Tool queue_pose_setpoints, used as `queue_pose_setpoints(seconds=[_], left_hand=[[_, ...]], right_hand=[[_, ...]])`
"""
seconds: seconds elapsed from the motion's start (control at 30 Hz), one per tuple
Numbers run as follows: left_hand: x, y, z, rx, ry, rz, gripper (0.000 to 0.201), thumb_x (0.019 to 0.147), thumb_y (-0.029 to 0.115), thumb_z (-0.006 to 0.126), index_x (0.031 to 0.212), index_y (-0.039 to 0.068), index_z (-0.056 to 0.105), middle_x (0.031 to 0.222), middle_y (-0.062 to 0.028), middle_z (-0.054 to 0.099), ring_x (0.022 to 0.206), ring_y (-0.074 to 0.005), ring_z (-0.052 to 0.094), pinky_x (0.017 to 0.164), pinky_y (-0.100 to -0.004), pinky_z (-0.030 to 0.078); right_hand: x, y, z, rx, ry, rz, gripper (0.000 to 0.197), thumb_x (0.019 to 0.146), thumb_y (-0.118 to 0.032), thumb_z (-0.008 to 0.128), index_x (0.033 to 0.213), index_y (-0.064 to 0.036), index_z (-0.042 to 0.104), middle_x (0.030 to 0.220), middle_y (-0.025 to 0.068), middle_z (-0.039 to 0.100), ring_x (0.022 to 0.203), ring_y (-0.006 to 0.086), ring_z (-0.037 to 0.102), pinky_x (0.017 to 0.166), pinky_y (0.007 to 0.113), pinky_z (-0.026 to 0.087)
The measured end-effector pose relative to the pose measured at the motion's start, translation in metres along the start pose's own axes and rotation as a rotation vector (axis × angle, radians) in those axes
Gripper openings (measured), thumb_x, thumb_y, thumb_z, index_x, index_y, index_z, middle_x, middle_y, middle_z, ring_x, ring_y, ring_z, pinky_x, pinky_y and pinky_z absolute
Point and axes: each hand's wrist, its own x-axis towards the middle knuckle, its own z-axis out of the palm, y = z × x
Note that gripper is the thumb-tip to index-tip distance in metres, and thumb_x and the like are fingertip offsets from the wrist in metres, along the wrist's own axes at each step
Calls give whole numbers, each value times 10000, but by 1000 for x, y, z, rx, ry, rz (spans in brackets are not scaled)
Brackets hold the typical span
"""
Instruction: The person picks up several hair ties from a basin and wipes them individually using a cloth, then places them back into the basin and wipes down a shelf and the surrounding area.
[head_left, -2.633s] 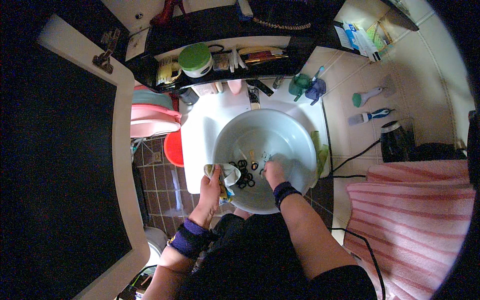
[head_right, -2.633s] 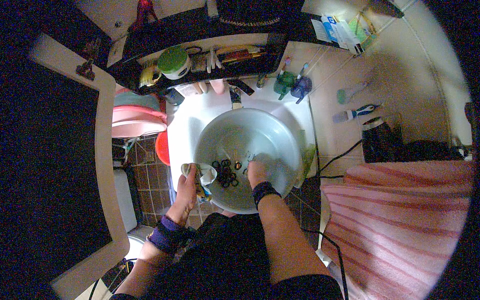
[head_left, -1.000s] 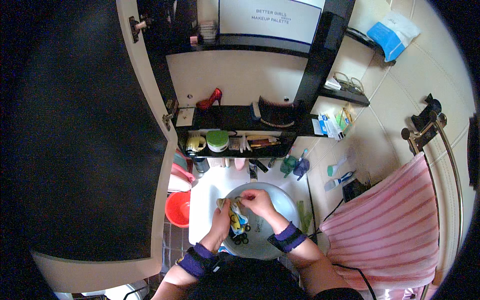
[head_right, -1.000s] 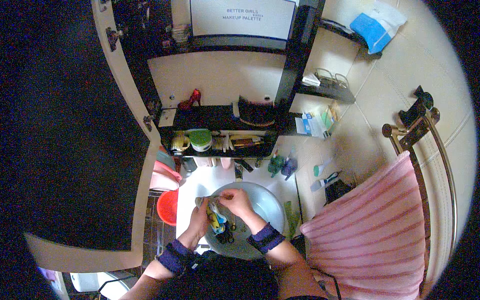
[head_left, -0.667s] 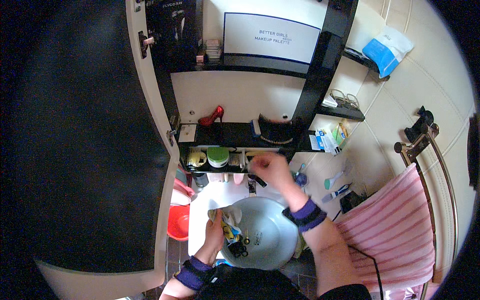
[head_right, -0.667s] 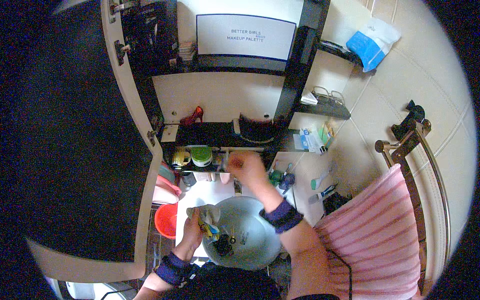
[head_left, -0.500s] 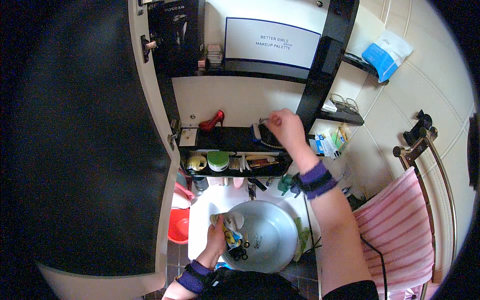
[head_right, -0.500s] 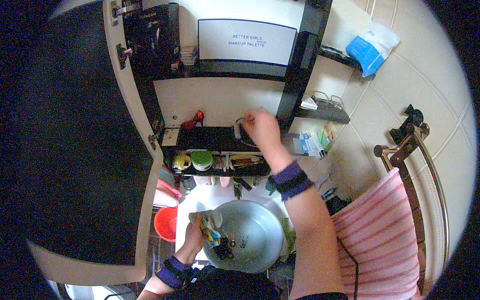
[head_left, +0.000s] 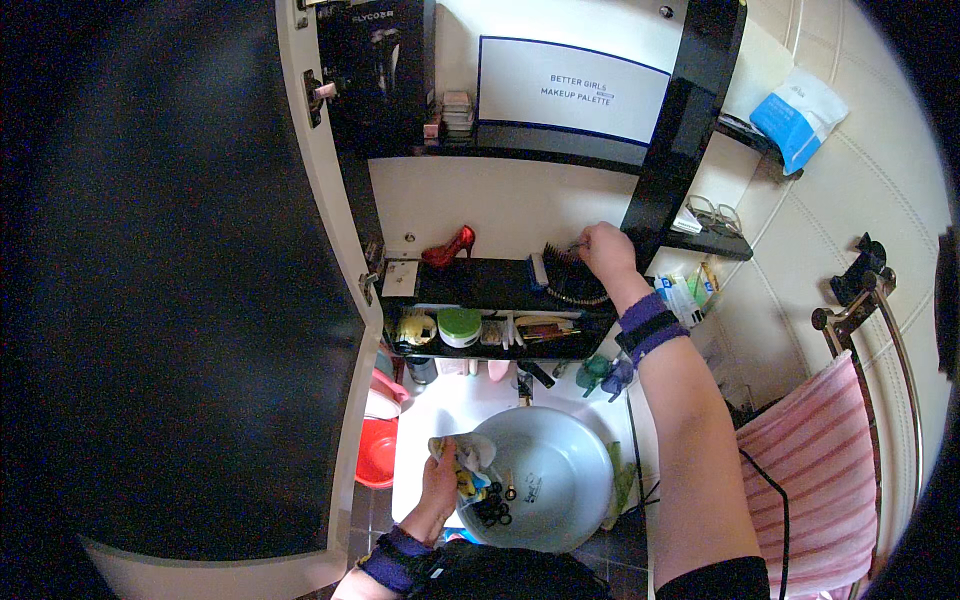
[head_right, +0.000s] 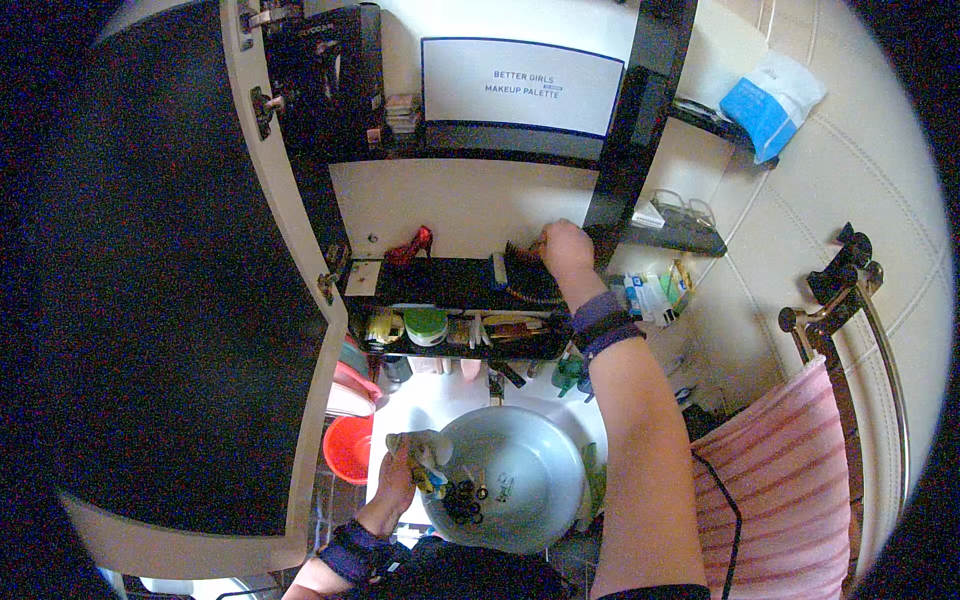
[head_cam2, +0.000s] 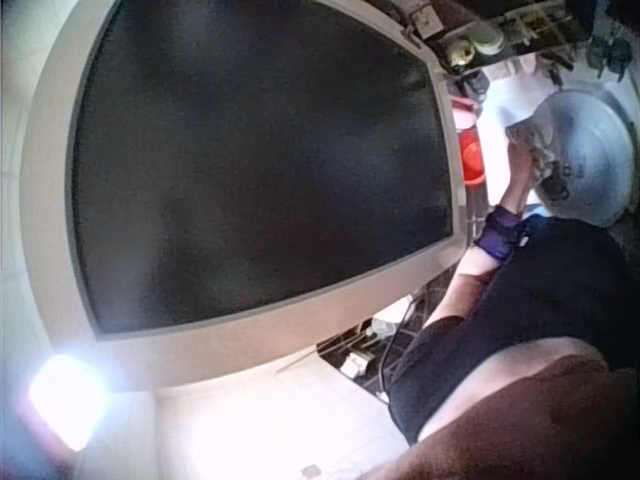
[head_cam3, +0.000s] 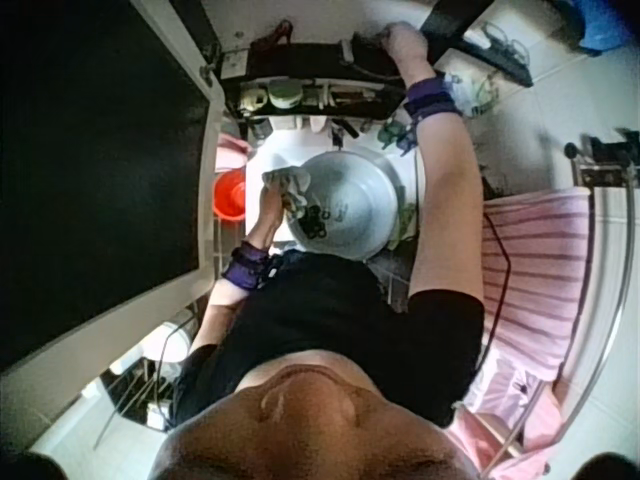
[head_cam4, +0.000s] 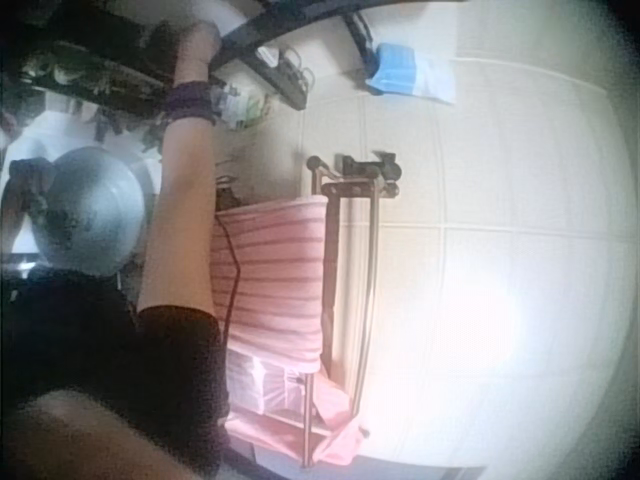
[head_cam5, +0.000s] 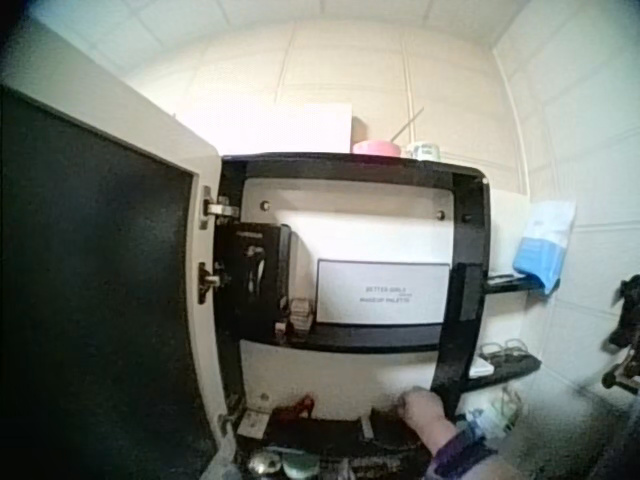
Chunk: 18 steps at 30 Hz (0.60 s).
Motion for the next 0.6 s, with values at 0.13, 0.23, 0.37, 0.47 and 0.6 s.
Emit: queue_pose_setpoints(seconds=[0.13,0.23,0.37,0.47,0.6], left_hand=[[-1,-3,4,11,9,-6,341,948,332,483,1044,14,557,914,-47,614,793,-126,587,671,-259,483],[3,-10,4,6,-35,19,357,950,340,475,1057,8,550,930,-52,615,801,-127,592,677,-262,485],[2,-1,9,95,-21,-31,389,952,352,466,1093,-5,532,977,-68,607,843,-139,587,715,-275,482],[-3,2,7,210,53,-45,433,949,370,464,1137,-18,512,1009,-82,598,883,-148,574,751,-283,472],[-2,6,7,493,103,-49,469,951,383,451,1183,-21,512,1047,-96,598,922,-160,536,815,-283,424]], right_hand=[[-3,4,-4,77,22,-24,177,736,-199,675,881,-98,679,863,145,635,811,326,619,712,415,510],[-8,5,-12,201,111,-38,163,753,-171,659,887,-80,679,878,154,639,816,325,624,719,405,512],[-26,-7,-26,454,254,-82,131,773,-101,624,886,-51,668,884,160,634,829,322,625,731,397,511],[-63,-40,-29,685,286,-111,137,776,-66,613,898,-29,663,874,164,636,803,327,622,720,382,508],[-142,-71,1,835,65,-58,137,808,-93,630,925,-30,664,829,144,641,674,234,625,605,303,501]])
